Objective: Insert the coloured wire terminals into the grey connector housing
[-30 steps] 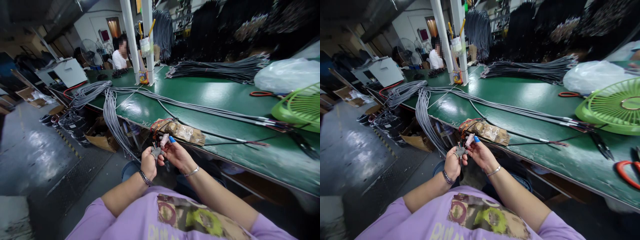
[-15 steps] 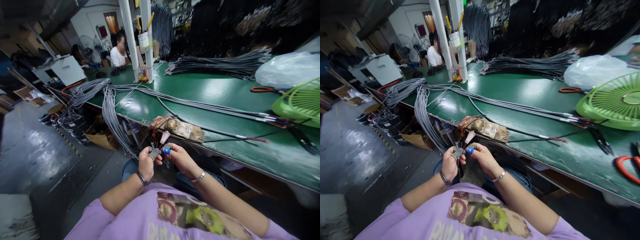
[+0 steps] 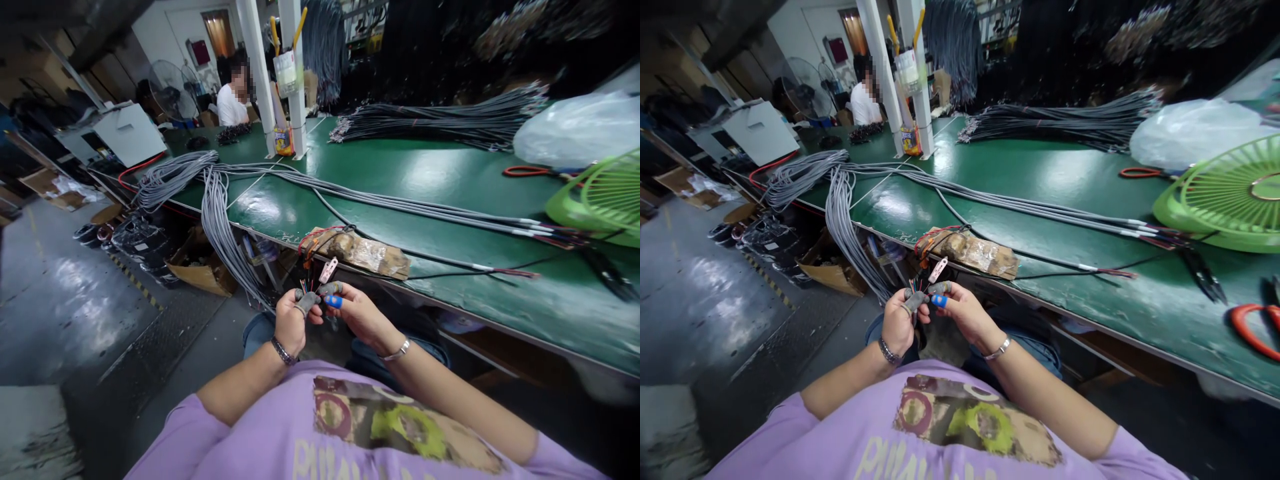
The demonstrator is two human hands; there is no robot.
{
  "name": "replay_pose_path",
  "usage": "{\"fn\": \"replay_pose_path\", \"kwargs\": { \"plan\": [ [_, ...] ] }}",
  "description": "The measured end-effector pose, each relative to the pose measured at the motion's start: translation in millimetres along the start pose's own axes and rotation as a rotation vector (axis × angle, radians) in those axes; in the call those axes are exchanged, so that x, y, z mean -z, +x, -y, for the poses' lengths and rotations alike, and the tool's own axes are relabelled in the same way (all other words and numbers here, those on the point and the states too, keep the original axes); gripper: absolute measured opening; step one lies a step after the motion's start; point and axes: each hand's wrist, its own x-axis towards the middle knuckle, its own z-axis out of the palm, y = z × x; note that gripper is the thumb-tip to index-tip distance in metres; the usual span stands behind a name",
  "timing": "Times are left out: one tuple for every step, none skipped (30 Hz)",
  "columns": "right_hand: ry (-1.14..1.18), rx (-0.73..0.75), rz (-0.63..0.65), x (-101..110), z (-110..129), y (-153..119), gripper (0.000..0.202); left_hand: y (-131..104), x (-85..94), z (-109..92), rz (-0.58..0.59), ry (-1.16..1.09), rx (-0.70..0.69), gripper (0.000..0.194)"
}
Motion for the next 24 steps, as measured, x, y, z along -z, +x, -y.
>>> {"fn": "replay_pose_path", "kwargs": {
  "plan": [
    [-0.008, 0.008, 0.000, 0, 0, 0, 0.029, 0, 0.3, 0, 0.003, 0.002, 0.004, 0.019],
    [-0.019, 0.015, 0.002, 0, -1, 0, 0.029, 0, 0.6, 1, 0.005, 0.003, 0.008, 0.019],
    [-0.033, 0.021, 0.003, 0, -1, 0, 0.028, 0, 0.7, 1, 0.008, 0.004, 0.011, 0.019],
    [-0.049, 0.027, 0.003, 0, -1, 1, 0.027, 0, 0.8, 2, 0.013, 0.006, 0.013, 0.019],
    [-0.069, 0.032, 0.002, 0, -1, 1, 0.026, 0, 0.8, 2, 0.016, 0.009, 0.013, 0.019],
    [-0.090, 0.038, 0.000, 0, -1, 1, 0.025, -1, 0.6, 3, 0.019, 0.014, 0.015, 0.019],
    [-0.110, 0.046, -0.001, 0, -1, 1, 0.025, -1, 0.4, 3, 0.023, 0.020, 0.016, 0.019],
    [-0.127, 0.053, 0.002, 0, -1, 1, 0.025, -2, 0.2, 4, 0.026, 0.023, 0.017, 0.019],
    [-0.137, 0.059, 0.008, 1, 0, 1, 0.026, -2, -0.1, 4, 0.027, 0.024, 0.019, 0.019],
    [-0.140, 0.061, 0.012, 1, -1, 2, 0.027, -2, -0.3, 5, 0.026, 0.020, 0.020, 0.020],
    [-0.138, 0.060, 0.012, 2, -1, 2, 0.028, -2, -0.4, 5, 0.025, 0.011, 0.022, 0.021],
    [-0.132, 0.055, 0.007, 2, -1, 2, 0.029, -2, -0.4, 5, 0.022, -0.001, 0.024, 0.022],
    [-0.124, 0.048, -0.002, 3, -2, 3, 0.030, -1, -0.2, 5, 0.020, -0.016, 0.025, 0.023],
    [-0.117, 0.042, -0.012, 4, -2, 3, 0.031, -1, 0.3, 5, 0.021, -0.034, 0.027, 0.024],
    [-0.110, 0.036, -0.020, 4, -3, 4, 0.031, 0, 1.0, 4, 0.028, -0.055, 0.031, 0.024],
    [-0.102, 0.030, -0.022, 5, -3, 4, 0.031, 0, 2.0, 4, 0.043, -0.077, 0.038, 0.024],
    [-0.093, 0.027, -0.022, 5, -3, 4, 0.031, 0, 3.2, 3, 0.068, -0.096, 0.048, 0.024],
    [-0.081, 0.023, -0.018, 5, -3, 4, 0.031, 0, 4.6, 2, 0.102, -0.107, 0.061, 0.023],
    [-0.068, 0.018, -0.011, 4, -3, 4, 0.031, -1, 6.1, 1, 0.141, -0.108, 0.075, 0.023],
    [-0.052, 0.009, 0.000, 4, -2, 4, 0.030, -1, 7.7, 0, 0.182, -0.100, 0.088, 0.022],
    [-0.036, -0.004, 0.017, 3, -2, 3, 0.030, -2, 9.3, 0, 0.220, -0.086, 0.097, 0.022],
    [-0.021, -0.021, 0.036, 2, -2, 3, 0.029, -2, 10.9, -1, 0.250, -0.070, 0.098, 0.022],
    [-0.006, -0.039, 0.051, 2, -2, 4, 0.028, -2, 12.3, -2, 0.270, -0.055, 0.092, 0.022],
    [0.012, -0.055, 0.057, 2, -2, 5, 0.028, -3, 13.7, -3, 0.278, -0.042, 0.076, 0.022]
  ]
}}
